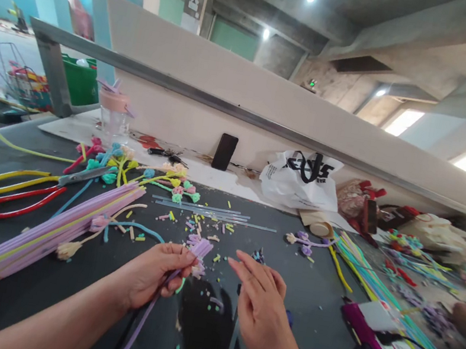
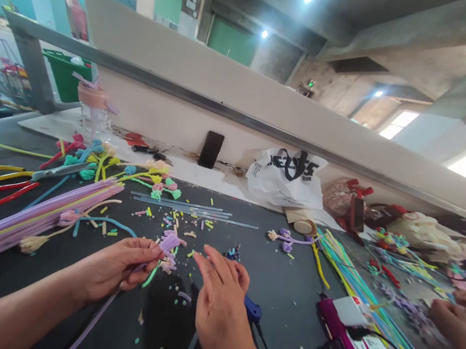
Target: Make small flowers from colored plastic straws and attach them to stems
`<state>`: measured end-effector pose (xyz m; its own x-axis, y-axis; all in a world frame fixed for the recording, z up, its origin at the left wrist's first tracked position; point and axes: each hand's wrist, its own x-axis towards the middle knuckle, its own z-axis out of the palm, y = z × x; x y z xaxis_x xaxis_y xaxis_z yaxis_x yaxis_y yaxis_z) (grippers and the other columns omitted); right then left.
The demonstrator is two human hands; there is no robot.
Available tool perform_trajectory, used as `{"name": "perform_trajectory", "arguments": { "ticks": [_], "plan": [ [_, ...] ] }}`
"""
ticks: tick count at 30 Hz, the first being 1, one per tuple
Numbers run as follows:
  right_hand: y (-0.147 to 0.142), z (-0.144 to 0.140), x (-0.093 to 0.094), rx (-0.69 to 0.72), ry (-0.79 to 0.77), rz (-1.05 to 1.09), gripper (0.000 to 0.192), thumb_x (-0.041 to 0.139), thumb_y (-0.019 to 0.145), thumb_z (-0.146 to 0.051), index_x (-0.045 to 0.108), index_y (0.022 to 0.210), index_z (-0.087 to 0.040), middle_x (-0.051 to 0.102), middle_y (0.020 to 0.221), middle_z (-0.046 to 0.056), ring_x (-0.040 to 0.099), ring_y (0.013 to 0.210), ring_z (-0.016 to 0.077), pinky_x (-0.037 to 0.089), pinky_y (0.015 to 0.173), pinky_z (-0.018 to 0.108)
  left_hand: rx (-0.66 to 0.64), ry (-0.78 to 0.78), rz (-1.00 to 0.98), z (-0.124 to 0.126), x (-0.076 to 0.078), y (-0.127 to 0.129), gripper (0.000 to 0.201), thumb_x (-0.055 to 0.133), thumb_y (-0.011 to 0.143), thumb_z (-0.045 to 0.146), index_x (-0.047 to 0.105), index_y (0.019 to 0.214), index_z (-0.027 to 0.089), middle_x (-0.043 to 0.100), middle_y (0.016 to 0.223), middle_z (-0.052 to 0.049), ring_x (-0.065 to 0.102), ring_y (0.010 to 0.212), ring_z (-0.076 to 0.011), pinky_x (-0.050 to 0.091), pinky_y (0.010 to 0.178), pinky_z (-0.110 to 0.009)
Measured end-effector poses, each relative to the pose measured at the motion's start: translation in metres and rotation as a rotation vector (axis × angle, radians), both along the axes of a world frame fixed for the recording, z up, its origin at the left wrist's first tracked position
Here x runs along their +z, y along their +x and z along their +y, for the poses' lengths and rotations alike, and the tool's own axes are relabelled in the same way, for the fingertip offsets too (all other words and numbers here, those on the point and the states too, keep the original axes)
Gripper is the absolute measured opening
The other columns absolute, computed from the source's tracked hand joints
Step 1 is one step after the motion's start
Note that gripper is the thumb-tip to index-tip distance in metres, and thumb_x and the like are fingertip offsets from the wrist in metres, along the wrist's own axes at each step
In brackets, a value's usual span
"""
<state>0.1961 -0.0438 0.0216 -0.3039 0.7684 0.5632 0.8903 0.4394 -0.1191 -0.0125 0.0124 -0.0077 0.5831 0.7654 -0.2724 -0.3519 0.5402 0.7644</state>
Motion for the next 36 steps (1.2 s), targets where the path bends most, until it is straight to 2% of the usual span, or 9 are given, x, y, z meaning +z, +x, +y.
{"name": "perform_trajectory", "arguments": {
  "ticks": [7, 11, 19, 29, 36],
  "plan": [
    [0.017, -0.006, -0.033, -0.035, 0.009, 0.092, 0.042, 0.039, 0.078, -0.003, 0.055, 0.111, -0.024, 0.063, 0.107, 0.006, 0.056, 0.100, 0.0176, 0.032, 0.087, 0.036, 0.051, 0.011, 0.013, 0.001, 0.000, -0.001, 0.023, 0.063, 0.073, 0.031, 0.050, 0.065, 0.013, 0.046, 0.057, 0.004, 0.035, 0.036, -0.0010, 0.018, 0.032, -0.014],
    [0.026, -0.006, -0.047, -0.030, 0.090, 0.133, 0.035, 0.040, 0.079, -0.004, 0.060, 0.100, -0.023, 0.065, 0.092, 0.004, 0.059, 0.089, 0.0172, 0.033, 0.085, 0.037, 0.096, -0.002, -0.004, 0.005, -0.003, -0.003, 0.023, 0.065, 0.072, 0.030, 0.051, 0.066, 0.013, 0.049, 0.060, 0.004, 0.036, 0.037, -0.0007, 0.019, 0.033, -0.014],
    [0.020, -0.005, -0.042, -0.082, 0.131, 0.207, 0.029, 0.041, 0.076, -0.004, 0.064, 0.083, -0.020, 0.065, 0.081, 0.002, 0.059, 0.078, 0.0160, 0.035, 0.080, 0.034, 0.148, 0.049, 0.004, 0.008, -0.003, -0.006, 0.026, 0.070, 0.065, 0.030, 0.051, 0.064, 0.013, 0.049, 0.057, 0.004, 0.036, 0.038, -0.0011, 0.022, 0.033, -0.014],
    [0.008, -0.008, -0.047, -0.203, 0.121, 0.113, 0.032, 0.041, 0.071, 0.001, 0.065, 0.080, -0.019, 0.065, 0.083, 0.002, 0.057, 0.082, 0.0151, 0.031, 0.083, 0.032, 0.199, 0.165, -0.042, 0.010, -0.008, -0.015, 0.023, 0.072, 0.062, 0.025, 0.055, 0.069, 0.012, 0.050, 0.052, 0.004, 0.039, 0.037, -0.0026, 0.025, 0.032, -0.013],
    [0.003, -0.011, -0.049, -0.196, 0.098, 0.007, 0.032, 0.042, 0.068, 0.002, 0.064, 0.082, -0.017, 0.065, 0.086, 0.003, 0.056, 0.084, 0.0147, 0.029, 0.084, 0.031, 0.215, 0.185, -0.058, 0.009, -0.006, -0.017, 0.020, 0.071, 0.061, 0.021, 0.055, 0.068, 0.011, 0.050, 0.051, 0.003, 0.040, 0.036, -0.0028, 0.025, 0.032, -0.013]
  ]
}}
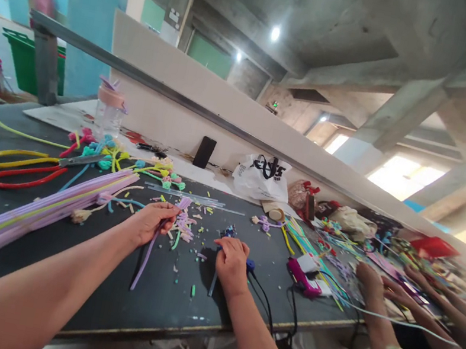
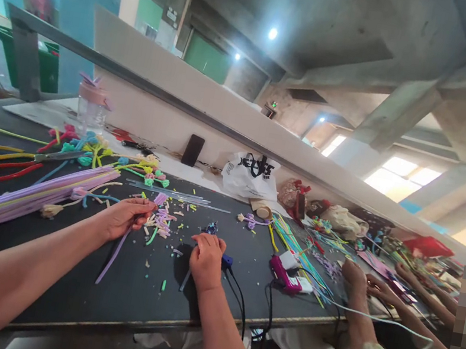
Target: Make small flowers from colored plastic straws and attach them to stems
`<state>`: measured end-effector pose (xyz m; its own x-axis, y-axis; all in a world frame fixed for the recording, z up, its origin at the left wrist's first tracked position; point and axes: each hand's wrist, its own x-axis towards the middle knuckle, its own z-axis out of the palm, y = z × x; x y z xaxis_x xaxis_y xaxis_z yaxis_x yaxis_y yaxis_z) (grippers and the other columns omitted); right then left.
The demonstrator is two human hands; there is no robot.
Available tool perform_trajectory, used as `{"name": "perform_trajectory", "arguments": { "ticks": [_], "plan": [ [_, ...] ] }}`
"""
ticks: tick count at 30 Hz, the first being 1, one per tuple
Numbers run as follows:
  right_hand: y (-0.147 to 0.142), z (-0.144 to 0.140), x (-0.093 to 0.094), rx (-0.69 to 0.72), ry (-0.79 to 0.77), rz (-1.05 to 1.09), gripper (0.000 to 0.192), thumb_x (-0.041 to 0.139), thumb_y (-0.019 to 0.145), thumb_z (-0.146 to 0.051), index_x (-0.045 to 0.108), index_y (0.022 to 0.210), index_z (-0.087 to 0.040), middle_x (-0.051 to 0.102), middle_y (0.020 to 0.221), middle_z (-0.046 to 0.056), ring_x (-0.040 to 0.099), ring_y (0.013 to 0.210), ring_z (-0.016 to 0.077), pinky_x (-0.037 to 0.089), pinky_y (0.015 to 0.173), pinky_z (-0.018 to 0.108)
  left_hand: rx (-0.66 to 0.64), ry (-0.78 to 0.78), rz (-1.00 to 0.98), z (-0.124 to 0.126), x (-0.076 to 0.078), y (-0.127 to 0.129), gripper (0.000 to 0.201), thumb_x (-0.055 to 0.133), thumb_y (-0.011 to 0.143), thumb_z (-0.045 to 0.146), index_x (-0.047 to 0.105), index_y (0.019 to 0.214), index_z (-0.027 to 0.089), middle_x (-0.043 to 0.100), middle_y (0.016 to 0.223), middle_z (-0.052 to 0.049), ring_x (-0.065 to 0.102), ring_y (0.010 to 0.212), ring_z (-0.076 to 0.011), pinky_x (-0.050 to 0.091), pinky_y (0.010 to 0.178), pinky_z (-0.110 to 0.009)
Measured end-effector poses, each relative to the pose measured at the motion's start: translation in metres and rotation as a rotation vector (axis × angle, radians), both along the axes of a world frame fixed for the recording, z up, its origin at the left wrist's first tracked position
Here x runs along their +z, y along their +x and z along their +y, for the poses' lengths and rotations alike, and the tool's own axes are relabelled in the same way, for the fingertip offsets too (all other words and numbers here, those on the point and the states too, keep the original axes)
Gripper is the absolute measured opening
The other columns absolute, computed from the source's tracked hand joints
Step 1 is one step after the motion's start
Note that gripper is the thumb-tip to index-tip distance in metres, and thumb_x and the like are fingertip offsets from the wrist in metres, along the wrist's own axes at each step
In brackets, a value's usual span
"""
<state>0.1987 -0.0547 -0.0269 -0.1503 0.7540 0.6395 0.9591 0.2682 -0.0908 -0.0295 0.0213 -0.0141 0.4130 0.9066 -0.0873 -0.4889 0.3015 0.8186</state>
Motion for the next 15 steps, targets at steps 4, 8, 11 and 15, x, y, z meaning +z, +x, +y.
{"name": "perform_trajectory", "arguments": {
  "ticks": [4, 8, 11, 15],
  "plan": [
    [-0.0027, -0.0013, 0.0002, 0.041, -0.024, -0.042, 0.030, 0.045, 0.068, 0.000, 0.064, 0.082, -0.017, 0.065, 0.084, 0.003, 0.055, 0.084, 0.0148, 0.029, 0.084, 0.031, -0.023, 0.010, 0.005, -0.0017, -0.0013, 0.0002, 0.020, 0.072, 0.060, 0.020, 0.056, 0.068, 0.011, 0.051, 0.051, 0.003, 0.041, 0.035, -0.0034, 0.025, 0.031, -0.013],
    [-0.0045, 0.0005, -0.0003, 0.083, -0.045, -0.061, 0.028, 0.046, 0.069, -0.002, 0.064, 0.082, -0.017, 0.065, 0.084, 0.003, 0.055, 0.084, 0.0147, 0.028, 0.085, 0.031, -0.018, 0.017, 0.007, -0.0029, -0.0017, 0.0007, 0.019, 0.071, 0.061, 0.020, 0.056, 0.067, 0.011, 0.052, 0.051, 0.002, 0.041, 0.035, -0.0035, 0.026, 0.032, -0.014],
    [-0.0043, 0.0026, -0.0008, 0.100, -0.047, -0.047, 0.026, 0.044, 0.071, -0.002, 0.064, 0.082, -0.016, 0.065, 0.083, 0.004, 0.055, 0.084, 0.0146, 0.029, 0.084, 0.031, -0.002, 0.013, 0.002, -0.0027, -0.0010, 0.0007, 0.019, 0.071, 0.062, 0.020, 0.055, 0.066, 0.011, 0.051, 0.051, 0.003, 0.041, 0.036, -0.0031, 0.026, 0.032, -0.013],
    [-0.0026, 0.0045, -0.0012, 0.122, -0.053, -0.018, 0.025, 0.044, 0.074, -0.004, 0.063, 0.083, -0.016, 0.065, 0.083, 0.004, 0.055, 0.085, 0.0148, 0.029, 0.085, 0.032, 0.001, 0.010, -0.010, -0.0017, -0.0020, 0.0014, 0.020, 0.071, 0.062, 0.022, 0.055, 0.067, 0.011, 0.050, 0.051, 0.003, 0.041, 0.036, -0.0030, 0.026, 0.032, -0.013]
  ]
}}
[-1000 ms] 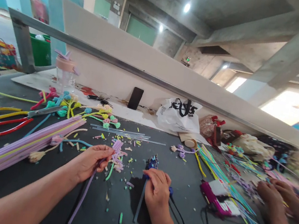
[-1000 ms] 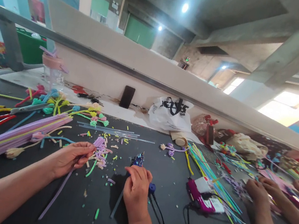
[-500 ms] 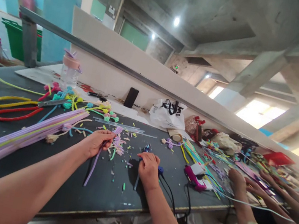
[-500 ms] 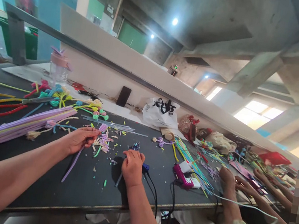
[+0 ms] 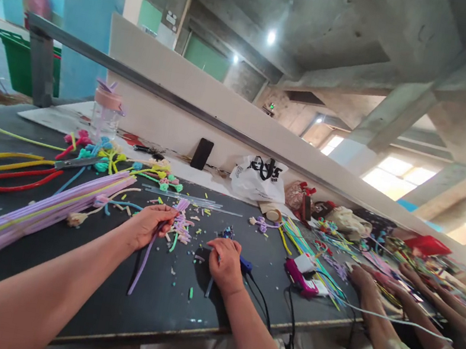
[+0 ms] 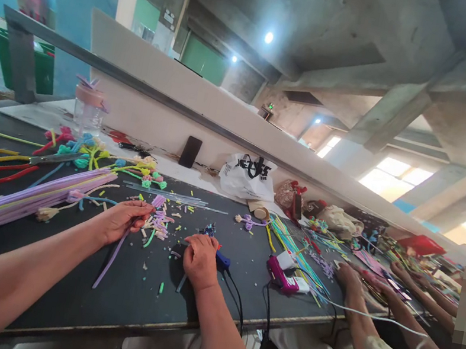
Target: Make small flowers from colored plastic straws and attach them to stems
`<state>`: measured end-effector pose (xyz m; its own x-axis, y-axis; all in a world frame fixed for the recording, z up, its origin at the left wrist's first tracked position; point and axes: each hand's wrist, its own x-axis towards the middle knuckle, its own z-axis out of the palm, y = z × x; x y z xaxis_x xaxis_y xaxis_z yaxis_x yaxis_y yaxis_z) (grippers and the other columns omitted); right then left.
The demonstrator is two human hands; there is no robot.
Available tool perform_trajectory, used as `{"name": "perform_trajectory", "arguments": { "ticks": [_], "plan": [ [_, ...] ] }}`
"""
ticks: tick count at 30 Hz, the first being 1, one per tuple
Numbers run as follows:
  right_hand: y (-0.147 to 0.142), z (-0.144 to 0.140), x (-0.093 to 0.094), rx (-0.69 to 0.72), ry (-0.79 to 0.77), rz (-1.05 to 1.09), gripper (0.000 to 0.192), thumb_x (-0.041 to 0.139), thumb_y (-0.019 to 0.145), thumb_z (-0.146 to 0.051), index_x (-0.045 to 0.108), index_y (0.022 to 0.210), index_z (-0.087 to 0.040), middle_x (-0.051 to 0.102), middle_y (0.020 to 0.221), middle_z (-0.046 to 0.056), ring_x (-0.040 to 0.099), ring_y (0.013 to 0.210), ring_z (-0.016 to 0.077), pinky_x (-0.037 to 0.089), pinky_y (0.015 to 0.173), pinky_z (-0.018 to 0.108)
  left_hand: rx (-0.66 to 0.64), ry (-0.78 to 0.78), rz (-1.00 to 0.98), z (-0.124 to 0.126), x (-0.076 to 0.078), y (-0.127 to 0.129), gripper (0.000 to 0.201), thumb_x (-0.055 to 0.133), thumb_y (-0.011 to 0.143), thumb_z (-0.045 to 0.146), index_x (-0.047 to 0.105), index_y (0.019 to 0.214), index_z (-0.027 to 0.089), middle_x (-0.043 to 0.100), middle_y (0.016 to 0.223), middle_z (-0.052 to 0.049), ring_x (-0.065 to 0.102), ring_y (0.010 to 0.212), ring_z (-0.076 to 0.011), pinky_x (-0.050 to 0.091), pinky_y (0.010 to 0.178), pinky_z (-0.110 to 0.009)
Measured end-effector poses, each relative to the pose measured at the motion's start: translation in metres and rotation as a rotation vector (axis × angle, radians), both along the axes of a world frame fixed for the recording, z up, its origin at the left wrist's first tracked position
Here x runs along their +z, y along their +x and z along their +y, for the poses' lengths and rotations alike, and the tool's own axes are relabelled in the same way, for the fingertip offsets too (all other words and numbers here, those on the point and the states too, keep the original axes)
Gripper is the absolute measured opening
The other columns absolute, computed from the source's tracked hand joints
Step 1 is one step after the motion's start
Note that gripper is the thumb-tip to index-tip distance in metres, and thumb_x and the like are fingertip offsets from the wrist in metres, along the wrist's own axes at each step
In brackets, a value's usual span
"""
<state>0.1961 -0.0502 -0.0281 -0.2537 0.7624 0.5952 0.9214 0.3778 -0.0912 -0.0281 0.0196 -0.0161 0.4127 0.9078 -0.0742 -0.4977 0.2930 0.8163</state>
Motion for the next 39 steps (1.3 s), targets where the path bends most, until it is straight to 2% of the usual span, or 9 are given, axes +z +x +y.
{"name": "perform_trajectory", "arguments": {
  "ticks": [16, 34, 39],
  "plan": [
    [0.001, -0.001, 0.000, 0.130, -0.037, 0.016, 0.019, 0.047, 0.074, -0.007, 0.061, 0.081, -0.017, 0.064, 0.081, 0.004, 0.055, 0.080, 0.0160, 0.030, 0.079, 0.033, -0.019, 0.029, 0.050, 0.001, -0.008, 0.003, 0.022, 0.071, 0.062, 0.023, 0.053, 0.069, 0.012, 0.050, 0.052, 0.004, 0.040, 0.037, -0.0029, 0.027, 0.032, -0.013],
    [-0.002, -0.006, 0.009, 0.204, -0.117, 0.006, 0.018, 0.044, 0.077, -0.009, 0.060, 0.083, -0.016, 0.063, 0.081, 0.005, 0.053, 0.078, 0.0170, 0.029, 0.077, 0.035, -0.070, 0.032, 0.045, -0.006, 0.002, 0.008, 0.025, 0.069, 0.067, 0.029, 0.050, 0.065, 0.013, 0.048, 0.054, 0.005, 0.038, 0.037, -0.0020, 0.026, 0.032, -0.013],
    [0.001, -0.009, 0.014, 0.247, -0.191, 0.015, 0.019, 0.043, 0.079, -0.009, 0.058, 0.085, -0.017, 0.062, 0.080, 0.005, 0.052, 0.077, 0.0172, 0.029, 0.076, 0.035, -0.051, 0.003, 0.070, -0.005, 0.002, 0.012, 0.023, 0.067, 0.069, 0.029, 0.050, 0.065, 0.014, 0.049, 0.053, 0.005, 0.038, 0.036, -0.0020, 0.026, 0.031, -0.013]
  ]
}}
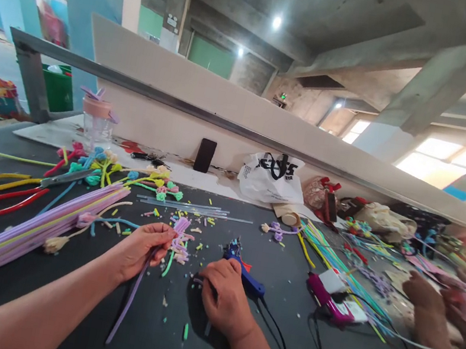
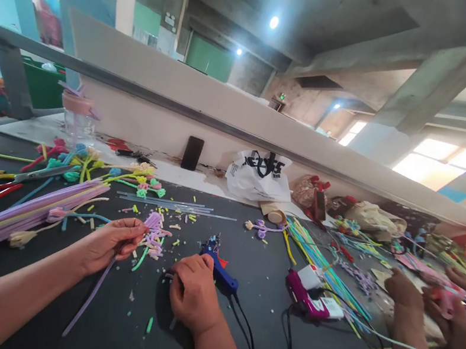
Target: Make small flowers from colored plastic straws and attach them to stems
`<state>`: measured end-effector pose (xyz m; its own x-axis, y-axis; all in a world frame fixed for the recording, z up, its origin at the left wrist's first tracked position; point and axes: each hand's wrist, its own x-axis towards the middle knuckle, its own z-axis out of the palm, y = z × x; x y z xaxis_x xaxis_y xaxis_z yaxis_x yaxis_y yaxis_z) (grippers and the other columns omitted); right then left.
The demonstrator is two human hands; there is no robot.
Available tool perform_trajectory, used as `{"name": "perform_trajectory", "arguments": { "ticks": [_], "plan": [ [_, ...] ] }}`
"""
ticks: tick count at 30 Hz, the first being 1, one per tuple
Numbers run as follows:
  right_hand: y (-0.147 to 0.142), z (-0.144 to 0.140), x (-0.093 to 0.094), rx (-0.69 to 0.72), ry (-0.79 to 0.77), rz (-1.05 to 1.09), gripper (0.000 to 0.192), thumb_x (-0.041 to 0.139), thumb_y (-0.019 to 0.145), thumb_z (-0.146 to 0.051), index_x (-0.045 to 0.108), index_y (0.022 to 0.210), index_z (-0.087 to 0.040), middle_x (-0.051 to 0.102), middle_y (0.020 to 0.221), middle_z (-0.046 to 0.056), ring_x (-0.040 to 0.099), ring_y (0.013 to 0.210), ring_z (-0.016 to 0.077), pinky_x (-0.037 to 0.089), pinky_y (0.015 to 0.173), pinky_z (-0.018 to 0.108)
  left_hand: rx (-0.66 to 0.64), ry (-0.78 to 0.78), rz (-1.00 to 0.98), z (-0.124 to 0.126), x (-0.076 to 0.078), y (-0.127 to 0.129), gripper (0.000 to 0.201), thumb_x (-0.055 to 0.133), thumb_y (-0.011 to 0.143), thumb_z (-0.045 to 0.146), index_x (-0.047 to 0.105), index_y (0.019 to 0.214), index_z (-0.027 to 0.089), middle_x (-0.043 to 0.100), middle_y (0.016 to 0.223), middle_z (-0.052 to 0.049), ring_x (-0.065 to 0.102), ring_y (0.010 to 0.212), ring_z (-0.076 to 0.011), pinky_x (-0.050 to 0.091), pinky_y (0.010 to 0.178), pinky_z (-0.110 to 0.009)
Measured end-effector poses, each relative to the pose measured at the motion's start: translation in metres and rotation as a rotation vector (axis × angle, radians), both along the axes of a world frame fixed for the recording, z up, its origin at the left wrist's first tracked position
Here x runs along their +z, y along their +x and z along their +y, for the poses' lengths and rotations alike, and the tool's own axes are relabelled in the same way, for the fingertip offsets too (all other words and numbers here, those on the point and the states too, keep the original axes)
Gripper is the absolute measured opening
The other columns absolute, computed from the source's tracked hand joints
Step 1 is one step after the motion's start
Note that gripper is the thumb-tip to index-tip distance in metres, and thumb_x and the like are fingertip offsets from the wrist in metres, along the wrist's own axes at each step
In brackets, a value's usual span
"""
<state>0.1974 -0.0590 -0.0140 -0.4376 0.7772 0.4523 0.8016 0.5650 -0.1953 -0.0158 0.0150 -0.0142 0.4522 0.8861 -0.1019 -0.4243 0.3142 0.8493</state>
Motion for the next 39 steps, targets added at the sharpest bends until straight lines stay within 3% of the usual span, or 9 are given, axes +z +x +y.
{"name": "perform_trajectory", "arguments": {
  "ticks": [3, 8, 16, 23, 34, 39],
  "plan": [
    [0.003, 0.001, 0.000, 0.018, -0.049, 0.023, 0.019, 0.043, 0.078, -0.009, 0.058, 0.085, -0.018, 0.062, 0.081, 0.004, 0.052, 0.078, 0.0171, 0.029, 0.077, 0.035, 0.024, -0.029, 0.012, 0.003, 0.000, 0.003, 0.022, 0.066, 0.070, 0.027, 0.050, 0.065, 0.014, 0.048, 0.050, 0.005, 0.037, 0.035, -0.0022, 0.025, 0.030, -0.013],
    [-0.013, 0.019, -0.002, -0.132, -0.094, 0.140, 0.021, 0.045, 0.079, -0.010, 0.058, 0.091, -0.021, 0.064, 0.088, 0.004, 0.055, 0.085, 0.0176, 0.028, 0.078, 0.033, 0.069, -0.007, 0.005, 0.005, 0.005, 0.005, 0.019, 0.065, 0.071, 0.027, 0.051, 0.066, 0.015, 0.049, 0.051, 0.005, 0.037, 0.033, -0.0024, 0.026, 0.028, -0.013],
    [-0.046, 0.058, -0.001, -0.263, -0.193, 0.055, 0.014, 0.054, 0.078, -0.019, 0.061, 0.087, -0.026, 0.064, 0.090, 0.001, 0.054, 0.087, 0.0193, 0.024, 0.075, 0.033, 0.174, 0.043, -0.008, 0.009, 0.008, 0.009, 0.021, 0.066, 0.070, 0.030, 0.051, 0.066, 0.015, 0.051, 0.050, 0.005, 0.040, 0.032, -0.0035, 0.031, 0.029, -0.014],
    [-0.040, 0.064, -0.012, -0.230, -0.128, 0.108, 0.012, 0.055, 0.076, -0.012, 0.059, 0.073, -0.022, 0.064, 0.078, -0.001, 0.055, 0.079, 0.0160, 0.022, 0.074, 0.032, 0.198, 0.018, 0.012, 0.014, 0.005, 0.005, 0.023, 0.067, 0.068, 0.030, 0.051, 0.062, 0.015, 0.051, 0.048, 0.005, 0.039, 0.033, -0.0031, 0.029, 0.030, -0.014],
    [-0.040, 0.060, -0.009, -0.076, 0.085, 0.107, 0.017, 0.048, 0.084, -0.014, 0.061, 0.093, -0.021, 0.067, 0.082, 0.003, 0.056, 0.078, 0.0155, 0.025, 0.078, 0.033, 0.044, 0.040, -0.045, 0.003, 0.002, 0.004, 0.023, 0.064, 0.071, 0.032, 0.052, 0.063, 0.014, 0.051, 0.052, 0.004, 0.038, 0.032, -0.0021, 0.024, 0.028, -0.014],
    [-0.038, 0.056, -0.003, -0.060, 0.115, 0.141, 0.014, 0.050, 0.084, -0.020, 0.064, 0.082, -0.021, 0.065, 0.085, 0.004, 0.055, 0.083, 0.0163, 0.026, 0.080, 0.034, 0.017, -0.013, -0.104, 0.003, 0.005, 0.005, 0.020, 0.067, 0.070, 0.029, 0.056, 0.067, 0.013, 0.056, 0.058, 0.001, 0.049, 0.043, -0.0052, 0.037, 0.039, -0.016]
  ]
}}
